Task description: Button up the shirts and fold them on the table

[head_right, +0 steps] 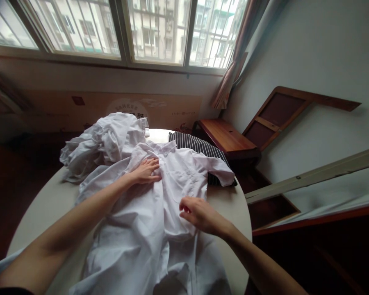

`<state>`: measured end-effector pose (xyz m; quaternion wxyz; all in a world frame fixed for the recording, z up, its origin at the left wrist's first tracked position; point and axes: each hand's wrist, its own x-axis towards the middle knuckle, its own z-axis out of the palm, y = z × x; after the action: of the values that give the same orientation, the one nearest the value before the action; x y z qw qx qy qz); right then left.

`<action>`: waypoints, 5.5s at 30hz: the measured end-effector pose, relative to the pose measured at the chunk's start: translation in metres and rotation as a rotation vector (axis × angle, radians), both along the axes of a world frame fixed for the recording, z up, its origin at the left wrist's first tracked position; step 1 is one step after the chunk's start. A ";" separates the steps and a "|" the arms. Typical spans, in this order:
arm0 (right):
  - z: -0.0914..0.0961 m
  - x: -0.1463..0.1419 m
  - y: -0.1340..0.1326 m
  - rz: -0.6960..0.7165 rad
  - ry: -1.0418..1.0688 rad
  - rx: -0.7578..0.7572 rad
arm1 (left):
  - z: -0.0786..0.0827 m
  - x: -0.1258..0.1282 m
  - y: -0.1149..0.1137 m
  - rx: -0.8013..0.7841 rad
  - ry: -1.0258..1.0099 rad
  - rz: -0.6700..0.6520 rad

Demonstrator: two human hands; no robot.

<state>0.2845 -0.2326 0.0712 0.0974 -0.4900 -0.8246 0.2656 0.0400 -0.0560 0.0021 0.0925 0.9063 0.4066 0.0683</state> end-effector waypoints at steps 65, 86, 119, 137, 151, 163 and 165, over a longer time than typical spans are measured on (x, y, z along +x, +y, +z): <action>-0.044 -0.074 0.136 -0.567 0.748 -0.290 | 0.005 0.035 -0.033 -0.220 -0.514 0.598; -0.054 -0.063 0.135 -0.727 1.231 -0.481 | 0.004 0.031 -0.025 -0.283 -0.658 0.646; -0.065 -0.094 0.130 -0.838 0.815 0.216 | 0.015 0.021 -0.022 -0.410 -0.748 0.549; -0.052 -0.101 0.120 -0.818 1.110 -0.034 | -0.002 0.020 -0.013 -0.603 -1.020 0.468; -0.053 -0.093 0.130 -0.749 1.074 -0.087 | 0.002 0.022 -0.016 -0.681 -1.105 0.461; -0.055 -0.093 0.127 -0.657 0.849 0.103 | 0.001 0.022 -0.017 -0.638 -1.042 0.467; -0.053 -0.094 0.124 -0.658 0.744 0.201 | 0.000 0.022 -0.016 -0.620 -1.032 0.465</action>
<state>0.1904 -0.1082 0.0180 0.5100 -0.5843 -0.5572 0.2969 0.0621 -0.0717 0.0018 0.5165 0.5763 0.4965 0.3931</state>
